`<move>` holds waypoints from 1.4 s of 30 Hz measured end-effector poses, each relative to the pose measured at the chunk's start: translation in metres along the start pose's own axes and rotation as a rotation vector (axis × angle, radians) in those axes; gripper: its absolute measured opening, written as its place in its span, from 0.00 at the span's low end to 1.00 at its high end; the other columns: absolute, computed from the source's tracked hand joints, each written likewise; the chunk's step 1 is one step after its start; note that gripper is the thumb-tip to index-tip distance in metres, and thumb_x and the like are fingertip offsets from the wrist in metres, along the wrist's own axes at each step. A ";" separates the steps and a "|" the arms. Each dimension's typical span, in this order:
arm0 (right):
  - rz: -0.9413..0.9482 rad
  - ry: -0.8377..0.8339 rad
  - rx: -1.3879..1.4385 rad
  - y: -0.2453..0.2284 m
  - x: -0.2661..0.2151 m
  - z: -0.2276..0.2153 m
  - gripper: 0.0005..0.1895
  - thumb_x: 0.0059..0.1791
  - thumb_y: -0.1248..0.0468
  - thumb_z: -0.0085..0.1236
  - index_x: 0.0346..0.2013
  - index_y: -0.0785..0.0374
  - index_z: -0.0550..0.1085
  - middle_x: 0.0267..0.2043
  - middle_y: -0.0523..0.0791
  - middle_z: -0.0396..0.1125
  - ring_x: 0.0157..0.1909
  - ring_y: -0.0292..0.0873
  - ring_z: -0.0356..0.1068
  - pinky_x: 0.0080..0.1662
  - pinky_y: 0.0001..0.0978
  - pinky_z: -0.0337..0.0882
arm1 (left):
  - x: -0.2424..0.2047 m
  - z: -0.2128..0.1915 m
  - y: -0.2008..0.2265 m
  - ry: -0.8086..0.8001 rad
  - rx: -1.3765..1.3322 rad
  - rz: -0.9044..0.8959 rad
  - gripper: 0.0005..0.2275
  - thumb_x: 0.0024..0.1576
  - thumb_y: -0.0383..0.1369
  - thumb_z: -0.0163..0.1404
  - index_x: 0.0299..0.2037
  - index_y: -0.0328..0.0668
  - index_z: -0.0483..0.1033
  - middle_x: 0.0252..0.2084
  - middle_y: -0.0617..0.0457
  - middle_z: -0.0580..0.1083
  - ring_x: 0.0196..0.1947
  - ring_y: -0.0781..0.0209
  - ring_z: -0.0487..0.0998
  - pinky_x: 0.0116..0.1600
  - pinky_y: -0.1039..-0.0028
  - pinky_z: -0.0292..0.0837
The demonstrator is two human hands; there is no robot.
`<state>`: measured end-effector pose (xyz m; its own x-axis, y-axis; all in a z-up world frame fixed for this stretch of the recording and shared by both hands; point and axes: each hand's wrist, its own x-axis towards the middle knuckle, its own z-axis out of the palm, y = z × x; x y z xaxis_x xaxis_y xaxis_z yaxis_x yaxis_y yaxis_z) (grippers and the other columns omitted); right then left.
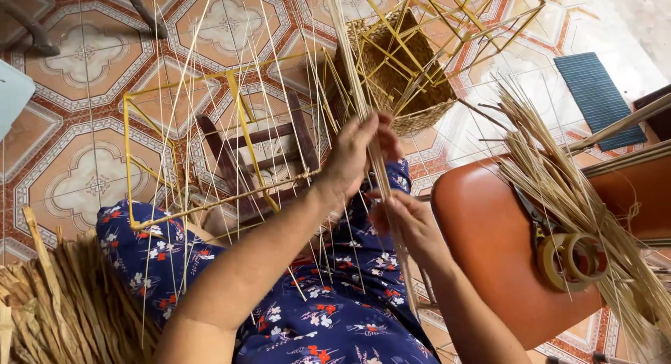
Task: Weaving thin strips of bamboo or rattan through a frame to construct a complex lattice structure.
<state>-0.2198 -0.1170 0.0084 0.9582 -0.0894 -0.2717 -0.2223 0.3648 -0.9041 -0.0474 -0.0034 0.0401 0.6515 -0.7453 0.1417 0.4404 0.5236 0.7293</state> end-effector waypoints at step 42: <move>0.038 1.309 -1.557 0.023 -0.081 -0.249 0.20 0.50 0.57 0.67 0.54 0.61 0.79 0.48 0.55 0.68 0.46 0.56 0.70 0.43 0.48 0.72 | -0.038 0.063 0.211 0.122 0.120 0.225 0.16 0.79 0.37 0.34 0.38 0.41 0.64 0.27 0.60 0.58 0.20 0.73 0.50 0.25 0.83 0.42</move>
<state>-0.3476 -0.3319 -0.0718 0.4312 -0.8421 0.3240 -0.8526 -0.4978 -0.1591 -0.0181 0.1099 0.2305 0.7971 -0.5571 0.2329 0.2049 0.6124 0.7635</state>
